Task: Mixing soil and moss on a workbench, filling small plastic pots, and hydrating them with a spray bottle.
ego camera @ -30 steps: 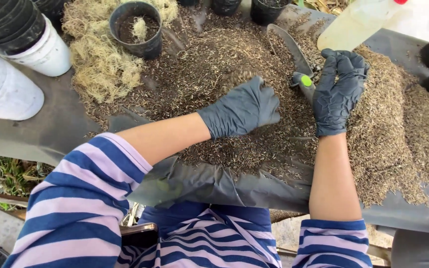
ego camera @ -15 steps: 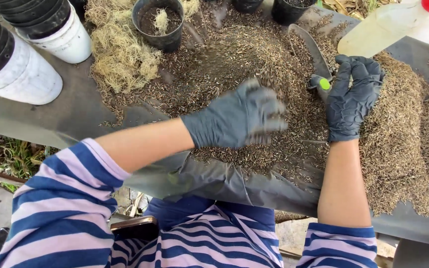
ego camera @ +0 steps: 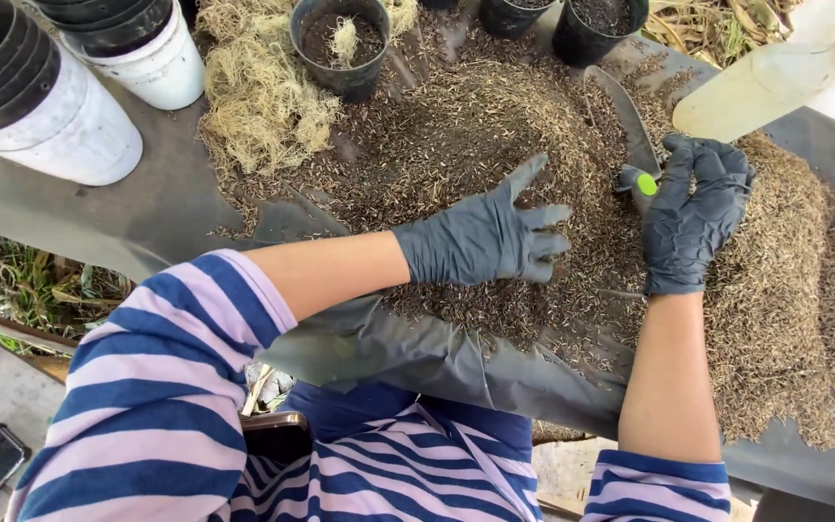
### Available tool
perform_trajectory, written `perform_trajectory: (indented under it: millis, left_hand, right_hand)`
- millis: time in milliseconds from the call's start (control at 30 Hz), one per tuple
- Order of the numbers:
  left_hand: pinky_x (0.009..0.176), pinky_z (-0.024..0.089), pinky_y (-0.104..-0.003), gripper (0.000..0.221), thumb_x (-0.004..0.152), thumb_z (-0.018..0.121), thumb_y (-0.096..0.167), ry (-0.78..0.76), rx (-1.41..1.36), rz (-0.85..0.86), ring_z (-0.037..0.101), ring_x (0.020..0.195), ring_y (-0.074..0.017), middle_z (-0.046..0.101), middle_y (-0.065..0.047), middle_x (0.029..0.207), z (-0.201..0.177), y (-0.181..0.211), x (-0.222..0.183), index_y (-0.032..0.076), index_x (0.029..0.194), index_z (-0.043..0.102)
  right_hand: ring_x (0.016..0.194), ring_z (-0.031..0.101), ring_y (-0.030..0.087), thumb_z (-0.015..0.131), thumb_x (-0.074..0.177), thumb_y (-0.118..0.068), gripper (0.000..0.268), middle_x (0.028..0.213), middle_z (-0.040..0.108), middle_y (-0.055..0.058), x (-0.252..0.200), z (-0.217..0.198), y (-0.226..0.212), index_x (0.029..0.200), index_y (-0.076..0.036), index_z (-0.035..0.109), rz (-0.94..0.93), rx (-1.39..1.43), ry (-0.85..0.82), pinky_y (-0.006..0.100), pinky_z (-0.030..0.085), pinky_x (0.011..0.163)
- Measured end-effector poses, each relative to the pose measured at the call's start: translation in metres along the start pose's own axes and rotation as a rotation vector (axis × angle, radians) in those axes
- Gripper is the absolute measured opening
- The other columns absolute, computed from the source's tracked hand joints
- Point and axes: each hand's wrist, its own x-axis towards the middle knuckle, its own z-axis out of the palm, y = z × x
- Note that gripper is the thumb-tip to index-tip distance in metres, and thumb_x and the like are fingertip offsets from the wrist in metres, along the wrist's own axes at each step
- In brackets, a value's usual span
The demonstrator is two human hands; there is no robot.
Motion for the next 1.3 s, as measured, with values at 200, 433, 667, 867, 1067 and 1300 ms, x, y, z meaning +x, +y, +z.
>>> perform_trajectory:
  millis: [200,433,667,867,1067,1300]
  left_hand:
    - [0.066,0.041,-0.029,0.019,0.099,0.049,0.009,-0.154,0.476,0.073,0.045,0.08,-0.0165,0.05,-0.002,0.096,-0.045,-0.045,0.028,0.024,0.109,0.055]
    - [0.084,0.051,-0.027,0.022,0.103,0.049,0.035,0.243,-1.077,-0.706,0.055,0.091,-0.0139,0.056,0.0,0.101,-0.06,-0.11,0.044,0.017,0.103,0.059]
    - [0.116,0.015,-0.057,0.047,0.107,0.057,0.029,-0.225,-0.393,-0.486,0.032,0.147,-0.0352,0.038,-0.004,0.163,-0.063,-0.092,0.002,0.034,0.153,0.049]
    - [0.115,0.003,-0.076,0.061,0.105,0.021,0.059,-0.426,-0.499,-0.695,0.006,0.158,-0.0386,0.014,-0.003,0.173,-0.083,-0.088,-0.017,0.037,0.163,0.018]
    - [0.134,0.003,-0.046,0.067,0.111,0.018,0.047,0.041,-0.642,-0.821,0.007,0.164,-0.0294,0.008,-0.015,0.175,-0.122,-0.026,-0.056,0.009,0.164,0.002]
    - [0.135,0.017,-0.042,0.076,0.111,0.049,0.038,0.319,-0.501,-1.075,0.018,0.163,-0.0337,0.014,-0.02,0.173,-0.071,0.022,-0.1,0.006,0.164,0.004]
  right_hand:
    - [0.111,0.057,0.035,0.088,0.103,-0.022,0.022,0.116,0.071,0.014,-0.001,0.001,0.0,0.116,-0.007,0.08,0.052,0.051,0.014,0.045,0.043,0.092]
    - [0.115,0.053,0.034,0.086,0.1,-0.029,0.027,0.119,0.073,0.011,0.0,0.004,0.001,0.118,-0.01,0.079,0.161,0.1,-0.041,0.043,0.036,0.098]
    - [0.113,0.052,0.033,0.088,0.098,-0.019,0.024,0.119,0.068,0.01,-0.004,0.007,0.0,0.118,-0.009,0.078,0.16,0.154,-0.03,0.044,0.037,0.1]
    - [0.112,0.059,0.032,0.093,0.099,-0.035,0.038,0.117,0.072,0.009,-0.005,0.008,0.012,0.119,-0.007,0.076,-0.108,-0.148,-0.032,0.044,0.041,0.101]
    - [0.112,0.053,0.033,0.067,0.116,-0.022,0.022,0.12,0.065,0.013,0.0,-0.001,-0.011,0.114,-0.003,0.078,0.215,0.246,0.02,0.046,0.042,0.093]
    - [0.107,0.058,0.033,0.064,0.12,-0.01,0.021,0.107,0.064,0.014,-0.005,0.016,-0.014,0.106,0.0,0.075,0.108,0.377,0.013,0.046,0.05,0.094]
